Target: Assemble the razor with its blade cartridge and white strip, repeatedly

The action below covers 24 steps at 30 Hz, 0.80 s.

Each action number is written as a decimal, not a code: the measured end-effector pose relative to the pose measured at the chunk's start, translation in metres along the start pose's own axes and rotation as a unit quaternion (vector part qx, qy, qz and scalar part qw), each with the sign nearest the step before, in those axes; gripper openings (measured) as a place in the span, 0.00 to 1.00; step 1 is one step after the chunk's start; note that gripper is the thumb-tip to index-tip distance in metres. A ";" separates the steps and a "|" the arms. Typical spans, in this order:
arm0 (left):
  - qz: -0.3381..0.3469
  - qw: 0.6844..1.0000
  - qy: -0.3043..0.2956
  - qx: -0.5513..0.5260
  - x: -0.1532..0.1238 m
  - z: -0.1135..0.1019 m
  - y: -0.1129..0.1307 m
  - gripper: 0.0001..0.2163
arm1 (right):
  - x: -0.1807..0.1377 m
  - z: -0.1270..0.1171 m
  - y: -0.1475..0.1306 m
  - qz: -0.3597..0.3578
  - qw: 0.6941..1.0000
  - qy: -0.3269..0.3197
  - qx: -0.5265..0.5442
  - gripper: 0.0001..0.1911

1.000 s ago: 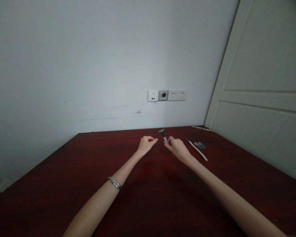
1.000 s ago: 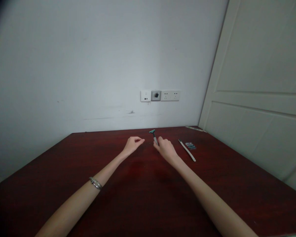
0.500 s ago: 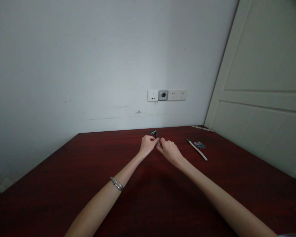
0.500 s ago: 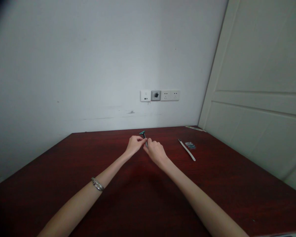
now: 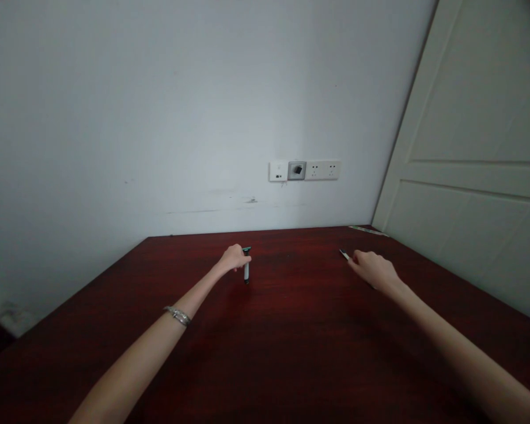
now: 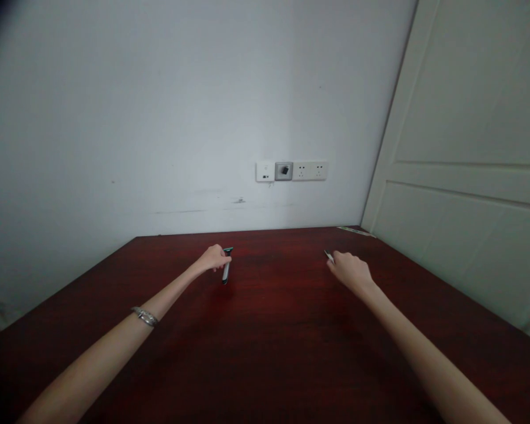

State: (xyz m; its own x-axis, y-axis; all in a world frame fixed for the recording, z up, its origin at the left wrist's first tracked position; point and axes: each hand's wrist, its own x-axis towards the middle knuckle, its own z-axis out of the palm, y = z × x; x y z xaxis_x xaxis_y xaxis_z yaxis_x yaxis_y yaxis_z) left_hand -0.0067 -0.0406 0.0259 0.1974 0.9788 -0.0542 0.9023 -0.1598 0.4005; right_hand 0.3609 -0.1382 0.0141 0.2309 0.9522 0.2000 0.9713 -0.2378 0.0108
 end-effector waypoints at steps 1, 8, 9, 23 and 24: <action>-0.007 1.000 -0.008 0.014 0.002 0.000 -0.008 0.12 | 0.003 0.005 0.011 0.013 1.000 -0.010 -0.001 0.21; -0.027 0.997 -0.035 0.059 0.012 0.008 -0.037 0.12 | 0.011 0.033 0.043 0.028 0.997 -0.069 0.005 0.21; -0.028 0.997 -0.041 0.062 0.013 0.009 -0.038 0.12 | 0.012 0.035 0.044 0.028 0.997 -0.076 0.011 0.21; -0.031 0.997 -0.058 0.044 0.016 0.016 -0.039 0.11 | 0.021 0.044 0.039 0.010 0.995 -0.093 0.026 0.19; -0.029 0.997 -0.057 0.043 0.016 0.016 -0.039 0.11 | 0.021 0.044 0.038 0.005 0.995 -0.094 0.027 0.18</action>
State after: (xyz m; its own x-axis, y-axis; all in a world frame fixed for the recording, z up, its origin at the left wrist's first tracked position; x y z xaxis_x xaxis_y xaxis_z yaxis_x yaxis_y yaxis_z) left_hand -0.0323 -0.0207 -0.0051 0.1817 0.9665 -0.1812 0.9419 -0.1182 0.3143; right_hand 0.4052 -0.1187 -0.0244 0.2417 0.9703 0.0128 0.9696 -0.2409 -0.0437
